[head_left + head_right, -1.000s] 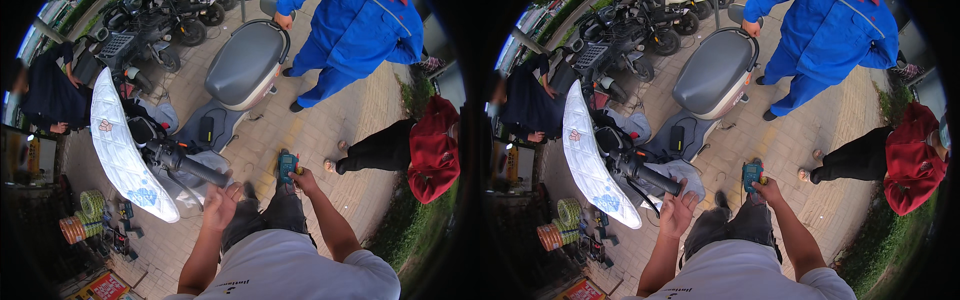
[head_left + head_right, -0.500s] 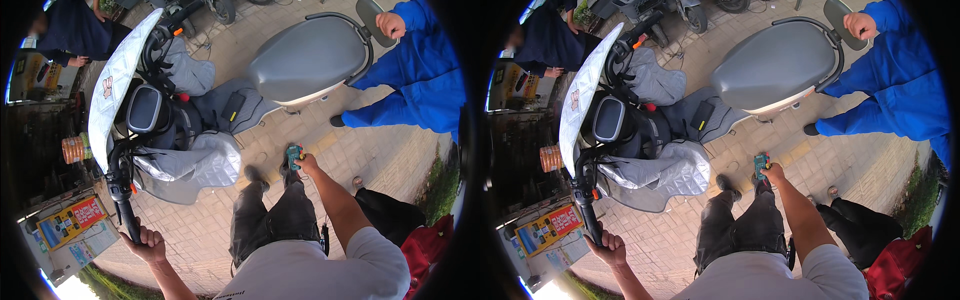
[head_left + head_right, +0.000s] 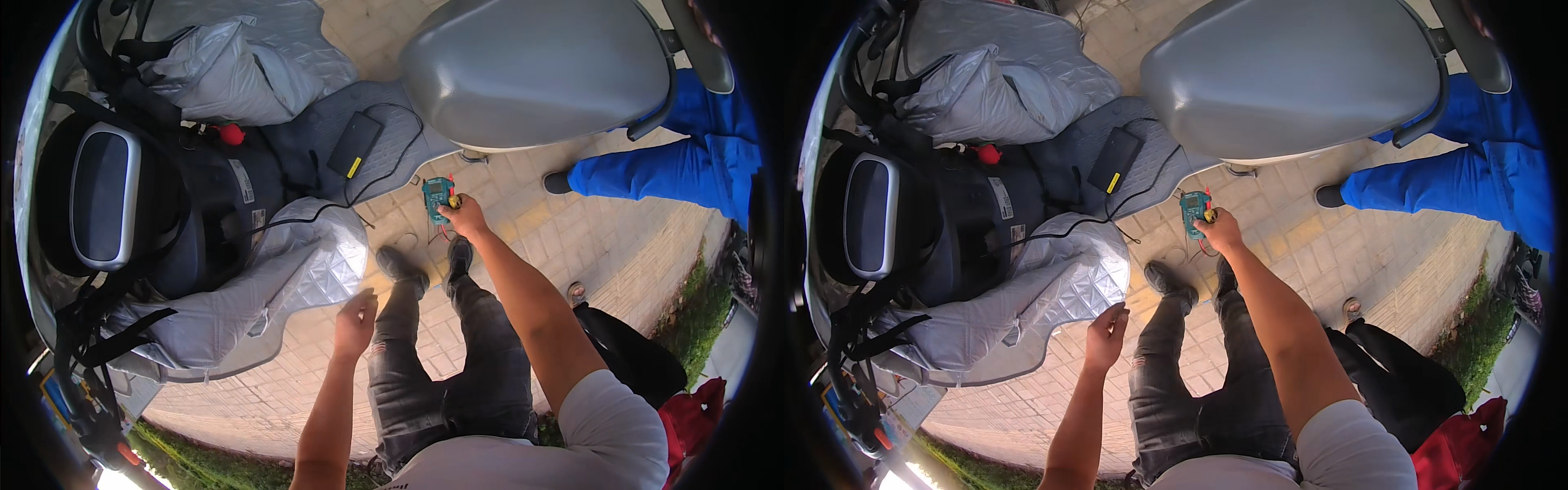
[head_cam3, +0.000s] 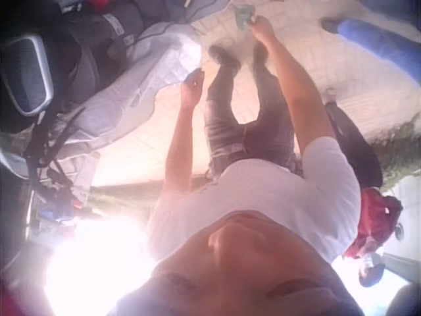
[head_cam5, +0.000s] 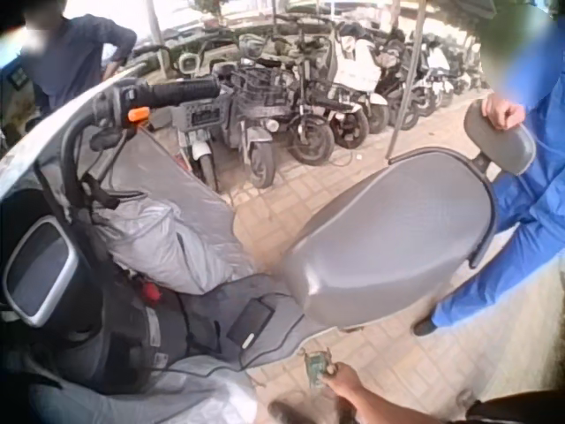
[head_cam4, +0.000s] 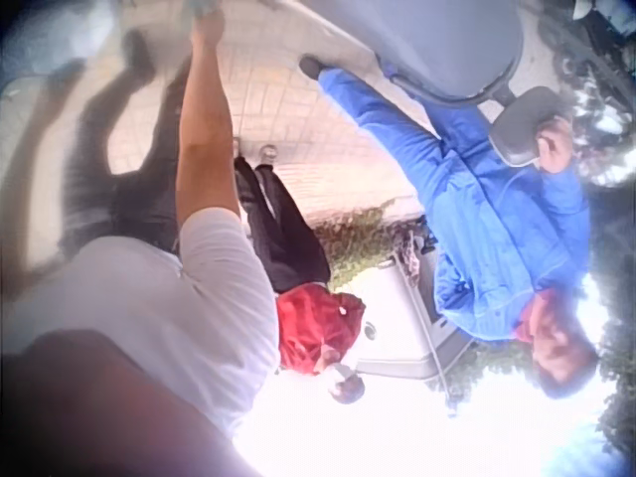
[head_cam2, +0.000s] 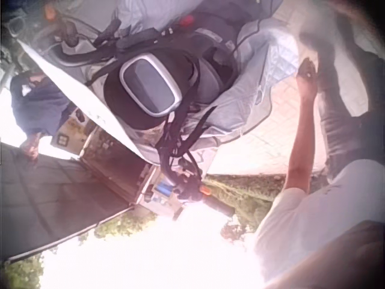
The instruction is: The person opens the seat compartment of an electric scooter, retrieves a charger, and uses a multimeter and screwdriver to test and adjust the charger's internal components. The person measures voltage and manipulates wires inside the charger casing.
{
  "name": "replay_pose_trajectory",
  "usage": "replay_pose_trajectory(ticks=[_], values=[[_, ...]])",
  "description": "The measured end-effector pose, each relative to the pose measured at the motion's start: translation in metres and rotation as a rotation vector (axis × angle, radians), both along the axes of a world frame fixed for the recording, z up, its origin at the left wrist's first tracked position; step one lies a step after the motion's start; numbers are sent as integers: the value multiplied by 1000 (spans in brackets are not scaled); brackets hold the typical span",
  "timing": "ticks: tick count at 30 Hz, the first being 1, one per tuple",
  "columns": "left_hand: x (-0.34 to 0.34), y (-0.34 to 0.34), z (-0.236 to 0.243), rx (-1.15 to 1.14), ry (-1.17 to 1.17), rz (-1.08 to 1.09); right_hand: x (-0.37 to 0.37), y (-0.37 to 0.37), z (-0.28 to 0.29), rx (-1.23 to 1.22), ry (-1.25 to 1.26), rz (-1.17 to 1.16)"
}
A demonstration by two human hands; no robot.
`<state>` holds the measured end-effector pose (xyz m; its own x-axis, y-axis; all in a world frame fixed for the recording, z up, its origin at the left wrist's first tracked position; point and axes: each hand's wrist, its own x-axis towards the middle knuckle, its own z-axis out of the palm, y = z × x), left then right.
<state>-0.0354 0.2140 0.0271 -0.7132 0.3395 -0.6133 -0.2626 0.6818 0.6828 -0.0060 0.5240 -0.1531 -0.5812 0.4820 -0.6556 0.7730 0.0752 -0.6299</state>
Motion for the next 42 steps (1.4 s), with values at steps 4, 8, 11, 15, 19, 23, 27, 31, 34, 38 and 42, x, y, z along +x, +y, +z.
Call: replay_pose_trajectory(ticks=[4,8,11,15,19,23,27,31,34,38,42], values=[[-93,48,-147,-36,564,-42,-44,-1,-68,-52,180,-104],[-165,83,-216,-83,930,-4,-97,6,-100,-130,486,-209],[-182,74,-221,169,815,-110,-135,14,-99,-61,501,-174],[-177,15,-230,483,688,-244,-171,28,-106,-78,665,-144],[-165,27,-225,0,865,-243,-175,32,-104,357,738,-1],[-179,64,-239,-205,899,-95,-146,14,-94,682,669,164],[-205,97,-245,-297,889,-239,-121,3,-64,598,574,362],[-211,83,-253,-83,719,-152,-110,-7,-82,314,525,748],[-186,74,-227,289,7,303,-107,-9,-96,167,610,781],[-154,23,-246,569,-357,602,-122,-31,-97,-100,726,802],[-141,15,-273,494,-256,585,-130,-59,-109,-82,803,858]])
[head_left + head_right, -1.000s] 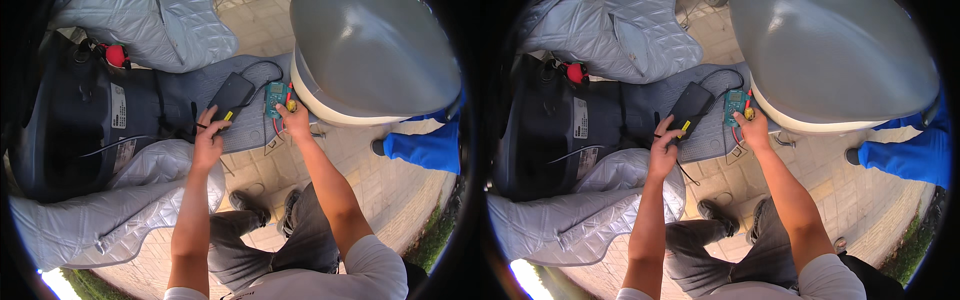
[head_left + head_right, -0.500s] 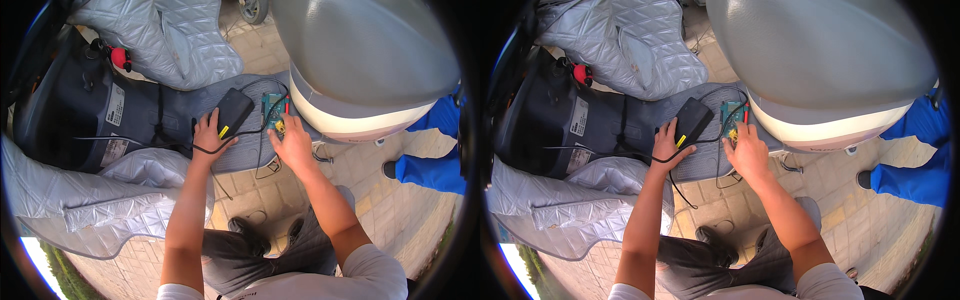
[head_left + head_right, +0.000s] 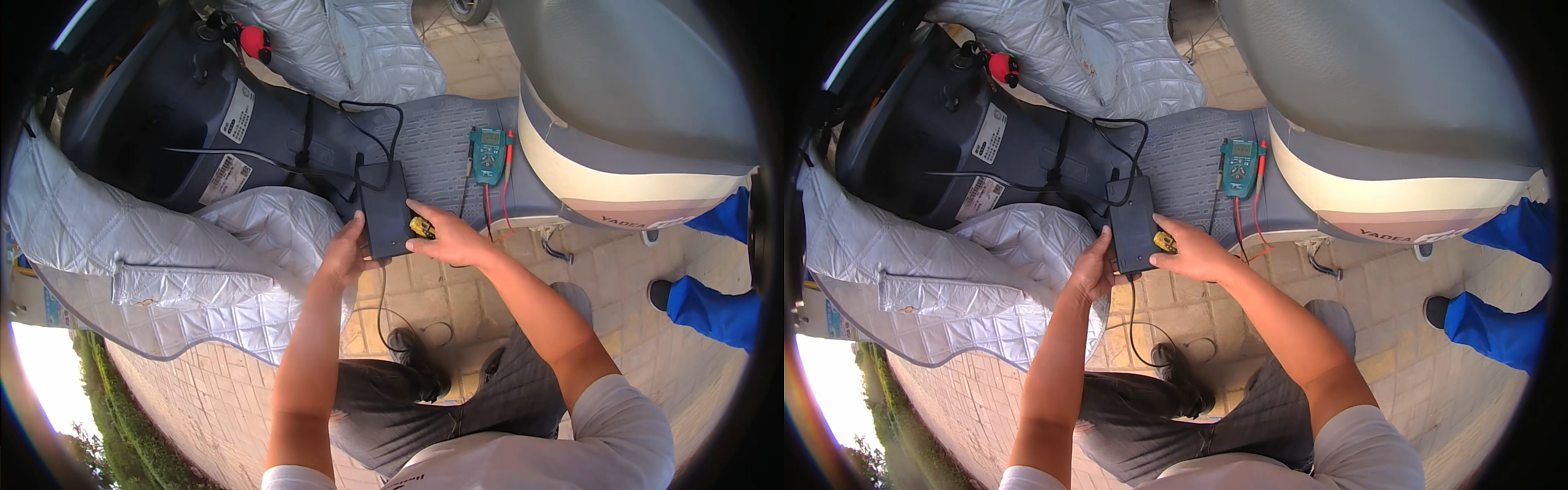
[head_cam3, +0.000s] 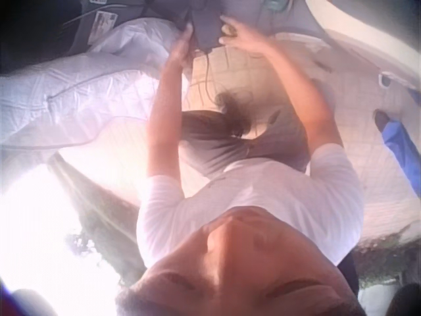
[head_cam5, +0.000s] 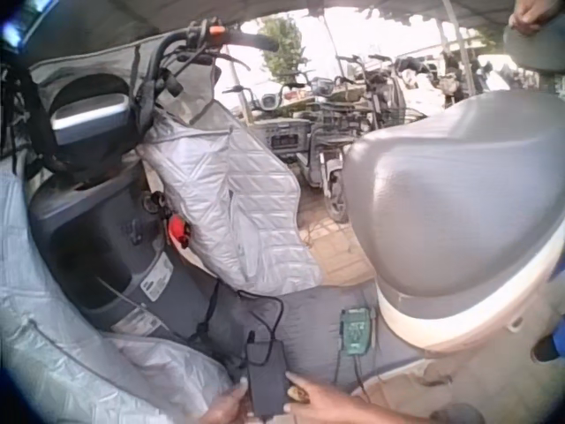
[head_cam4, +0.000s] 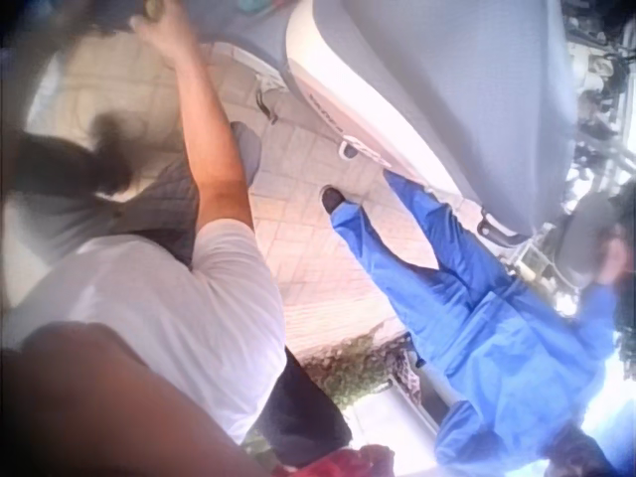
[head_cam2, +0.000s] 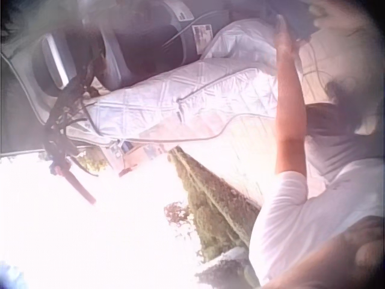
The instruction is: The person opens the seat compartment of an electric scooter, retrieves a charger, and uses a multimeter and screwdriver to test and adjust the charger's internal components. The person measures voltage and manipulates wires inside the charger casing.
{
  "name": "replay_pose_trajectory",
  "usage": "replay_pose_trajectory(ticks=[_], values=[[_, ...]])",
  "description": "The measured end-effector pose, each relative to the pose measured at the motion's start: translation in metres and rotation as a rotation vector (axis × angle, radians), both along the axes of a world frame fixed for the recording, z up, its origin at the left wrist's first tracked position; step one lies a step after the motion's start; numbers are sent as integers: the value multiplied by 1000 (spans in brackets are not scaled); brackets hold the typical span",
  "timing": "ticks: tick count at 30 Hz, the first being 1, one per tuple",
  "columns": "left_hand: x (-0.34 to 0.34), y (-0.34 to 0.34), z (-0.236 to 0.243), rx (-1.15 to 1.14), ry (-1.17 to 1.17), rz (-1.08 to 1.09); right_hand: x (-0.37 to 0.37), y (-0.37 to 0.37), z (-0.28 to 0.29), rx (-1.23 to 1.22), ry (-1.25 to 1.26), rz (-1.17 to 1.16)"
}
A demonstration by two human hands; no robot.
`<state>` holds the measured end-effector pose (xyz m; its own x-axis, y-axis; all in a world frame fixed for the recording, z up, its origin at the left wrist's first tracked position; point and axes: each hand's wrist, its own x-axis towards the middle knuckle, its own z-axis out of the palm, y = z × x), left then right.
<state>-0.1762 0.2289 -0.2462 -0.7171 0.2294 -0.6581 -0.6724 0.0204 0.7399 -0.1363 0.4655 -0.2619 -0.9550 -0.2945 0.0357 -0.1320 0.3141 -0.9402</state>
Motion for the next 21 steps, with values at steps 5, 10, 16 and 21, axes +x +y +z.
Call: replay_pose_trajectory(ticks=[5,10,16,21], values=[[15,23,-2,-127,175,90,-1,-9,33,78,-97,-73],[20,29,0,127,124,190,4,33,102,-30,277,-201],[41,25,-2,101,237,111,19,42,111,-195,-13,-167],[42,41,7,-111,215,209,53,26,102,134,409,-247]])
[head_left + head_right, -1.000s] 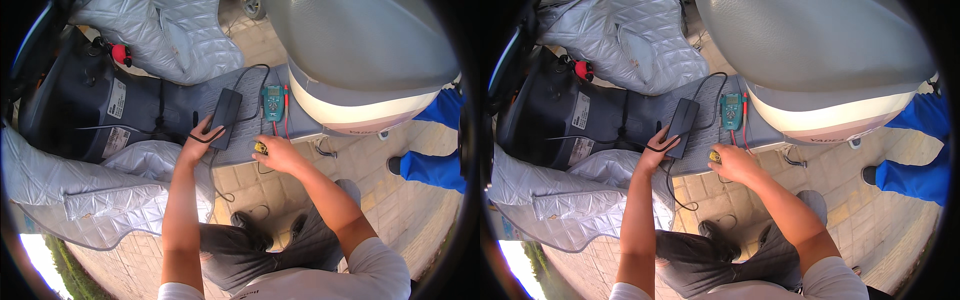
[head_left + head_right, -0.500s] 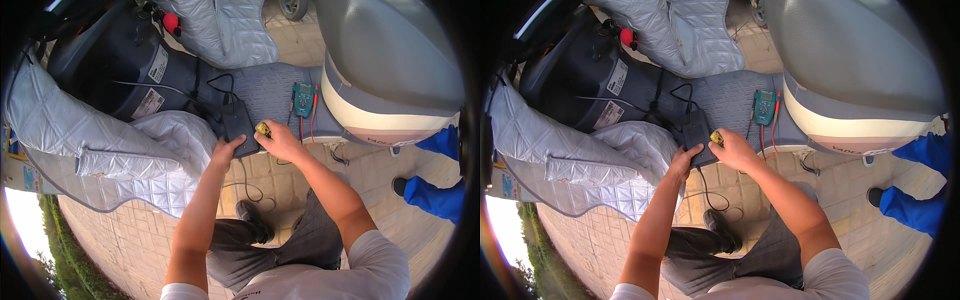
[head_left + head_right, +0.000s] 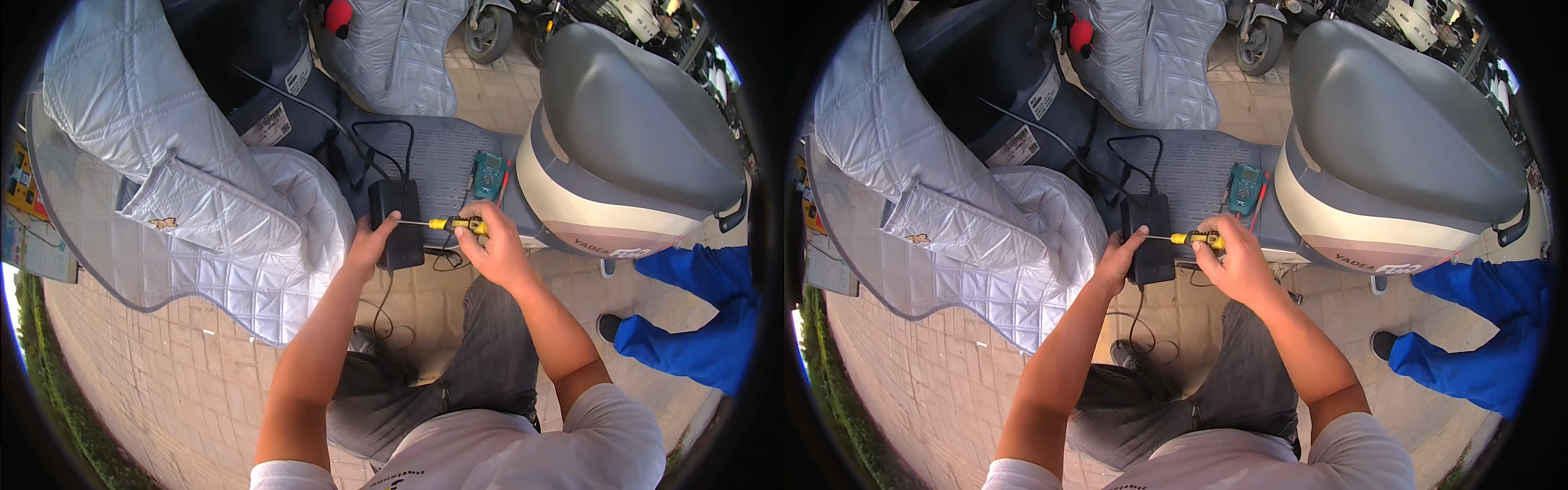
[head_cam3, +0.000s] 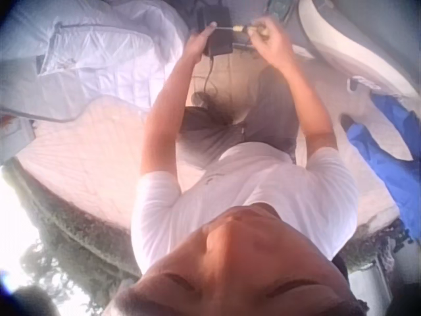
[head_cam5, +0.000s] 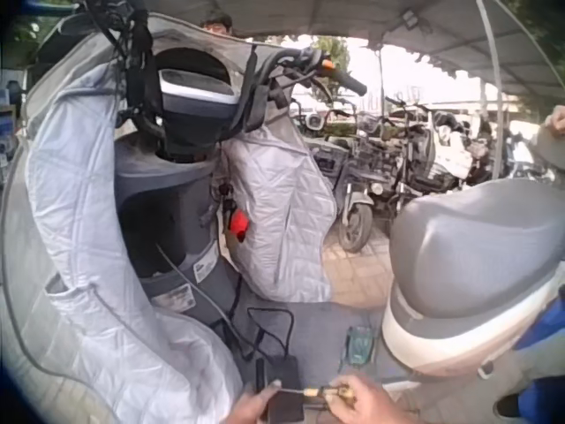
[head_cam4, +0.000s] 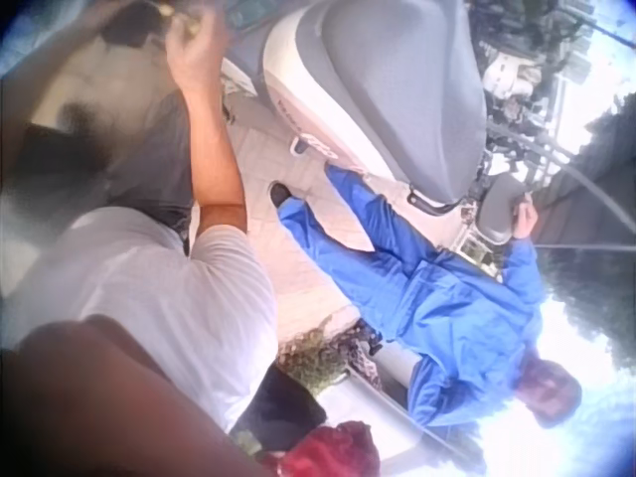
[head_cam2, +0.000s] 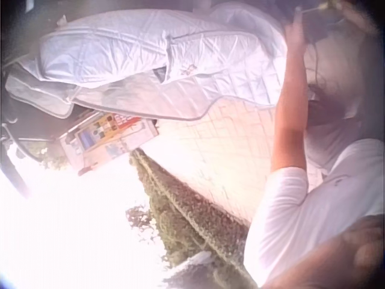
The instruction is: The person opens the seat compartment of an electric scooter, retrieves a charger, and uses a multimeter and screwdriver to test and adjust the charger's internal components. The person measures voltage and manipulates wires inside the charger casing.
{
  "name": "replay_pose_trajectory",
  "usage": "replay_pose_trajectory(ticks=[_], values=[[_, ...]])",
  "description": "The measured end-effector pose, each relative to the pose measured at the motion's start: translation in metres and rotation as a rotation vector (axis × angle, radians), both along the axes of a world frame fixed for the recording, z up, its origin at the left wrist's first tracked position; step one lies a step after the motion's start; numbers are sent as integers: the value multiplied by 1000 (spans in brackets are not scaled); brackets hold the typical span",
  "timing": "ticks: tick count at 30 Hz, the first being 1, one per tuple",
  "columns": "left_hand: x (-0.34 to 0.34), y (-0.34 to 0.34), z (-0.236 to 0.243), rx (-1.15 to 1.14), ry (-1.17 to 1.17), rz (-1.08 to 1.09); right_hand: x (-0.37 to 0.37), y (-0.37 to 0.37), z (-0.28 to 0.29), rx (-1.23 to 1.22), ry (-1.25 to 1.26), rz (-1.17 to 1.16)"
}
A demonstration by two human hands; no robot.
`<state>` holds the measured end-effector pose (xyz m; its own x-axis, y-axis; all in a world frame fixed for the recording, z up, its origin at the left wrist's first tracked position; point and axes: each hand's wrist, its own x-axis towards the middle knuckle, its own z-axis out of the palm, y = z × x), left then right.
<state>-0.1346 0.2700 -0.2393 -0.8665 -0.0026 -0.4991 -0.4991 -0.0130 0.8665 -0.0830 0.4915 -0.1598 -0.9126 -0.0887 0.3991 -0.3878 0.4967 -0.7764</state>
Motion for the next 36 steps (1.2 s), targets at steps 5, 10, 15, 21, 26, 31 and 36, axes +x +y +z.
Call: replay_pose_trajectory(ticks=[5,10,15,21,26,31,36], values=[[-11,-3,-27,171,48,53,36,0,-15,-39,31,-102],[-10,-6,-37,220,63,61,55,0,-33,-2,47,-110],[-10,-5,-41,214,102,67,57,-2,-38,-5,41,-94],[-7,1,-37,174,180,54,54,-10,-35,53,38,-57],[-7,1,-42,70,224,69,53,-18,-17,235,-4,-21],[1,21,-24,-207,348,39,32,3,14,255,-638,113],[6,24,-39,-429,410,54,26,25,-8,-875,-1577,85]])
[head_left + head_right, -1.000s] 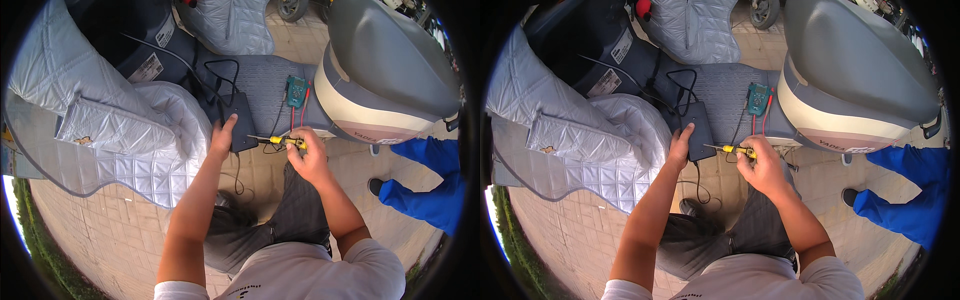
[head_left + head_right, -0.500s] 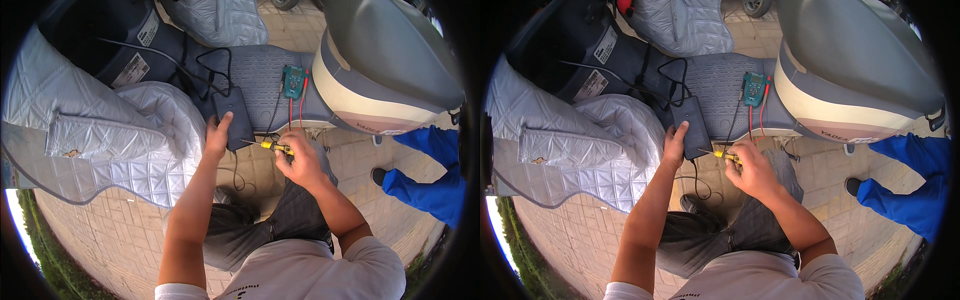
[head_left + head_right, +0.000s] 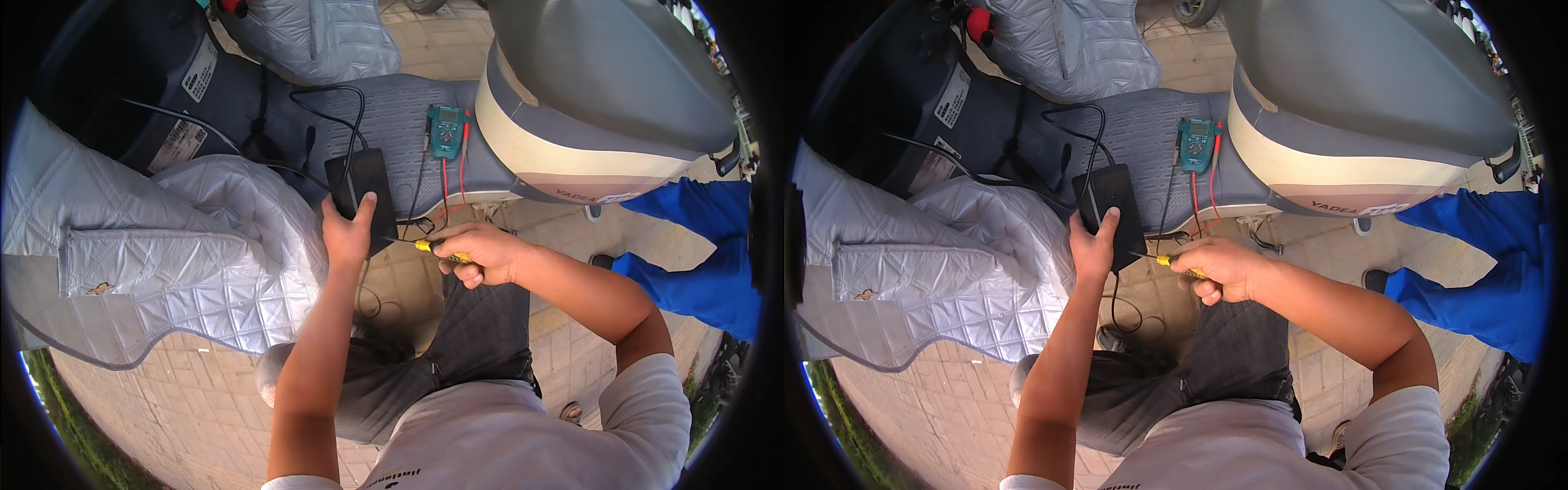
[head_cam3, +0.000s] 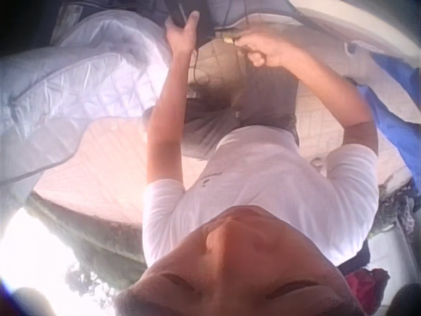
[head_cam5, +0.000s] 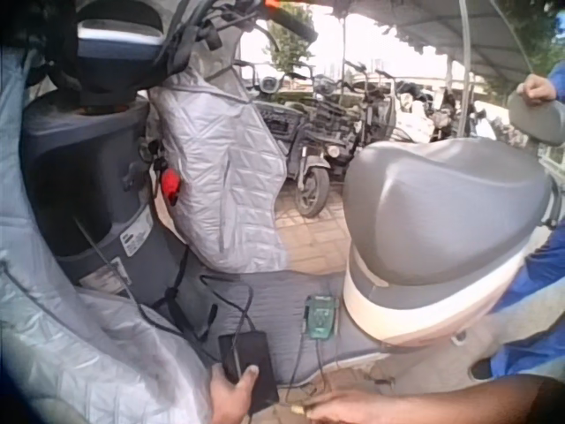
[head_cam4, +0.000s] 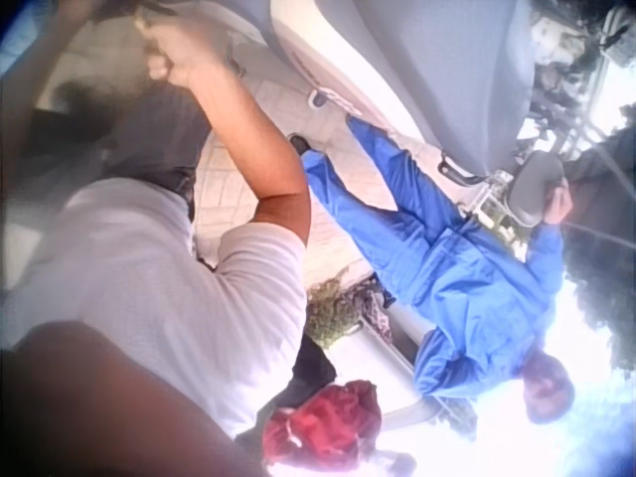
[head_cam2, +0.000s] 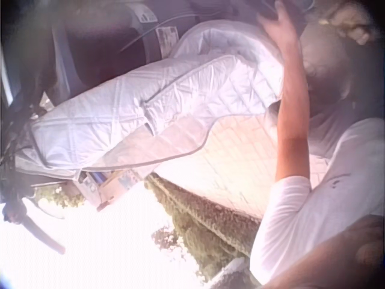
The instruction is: The person opens the seat compartment of an electric scooter, retrieves a charger, and uses a multimeter and screwdriver to test and adjust the charger's internal components. The person measures voltage and manipulates wires inside the charger casing.
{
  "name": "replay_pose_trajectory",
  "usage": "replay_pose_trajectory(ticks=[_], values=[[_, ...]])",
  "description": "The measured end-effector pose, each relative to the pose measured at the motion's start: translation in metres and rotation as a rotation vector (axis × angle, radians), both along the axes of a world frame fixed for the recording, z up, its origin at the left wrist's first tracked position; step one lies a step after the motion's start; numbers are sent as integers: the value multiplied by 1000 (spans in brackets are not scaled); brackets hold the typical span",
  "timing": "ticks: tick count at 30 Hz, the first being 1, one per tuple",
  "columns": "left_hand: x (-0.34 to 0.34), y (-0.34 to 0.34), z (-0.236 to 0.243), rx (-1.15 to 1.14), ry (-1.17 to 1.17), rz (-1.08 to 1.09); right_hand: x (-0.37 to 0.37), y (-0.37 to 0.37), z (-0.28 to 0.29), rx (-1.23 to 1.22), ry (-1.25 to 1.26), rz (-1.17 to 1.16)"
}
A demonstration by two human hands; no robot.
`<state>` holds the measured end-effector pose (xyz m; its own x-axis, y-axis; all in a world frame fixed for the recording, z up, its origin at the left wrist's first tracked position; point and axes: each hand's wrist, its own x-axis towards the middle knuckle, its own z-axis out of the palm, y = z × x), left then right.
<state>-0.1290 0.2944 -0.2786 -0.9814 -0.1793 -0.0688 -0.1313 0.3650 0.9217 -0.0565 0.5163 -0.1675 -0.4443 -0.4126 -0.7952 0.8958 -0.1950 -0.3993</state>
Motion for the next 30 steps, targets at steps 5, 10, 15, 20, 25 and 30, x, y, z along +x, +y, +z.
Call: replay_pose_trajectory(ticks=[5,10,15,20,25,30], values=[[4,12,30,-84,21,-88,0,-2,-14,322,390,146],[-2,13,38,-95,-28,-59,8,-5,-13,940,1497,619],[-10,5,11,-4,10,9,-5,-15,6,849,1407,187],[-10,5,18,134,-97,-6,-4,-12,21,1024,1263,293],[-13,2,8,352,-124,60,-11,-16,34,1022,1874,474],[-13,1,7,405,-129,85,-11,-10,33,920,1348,431]])
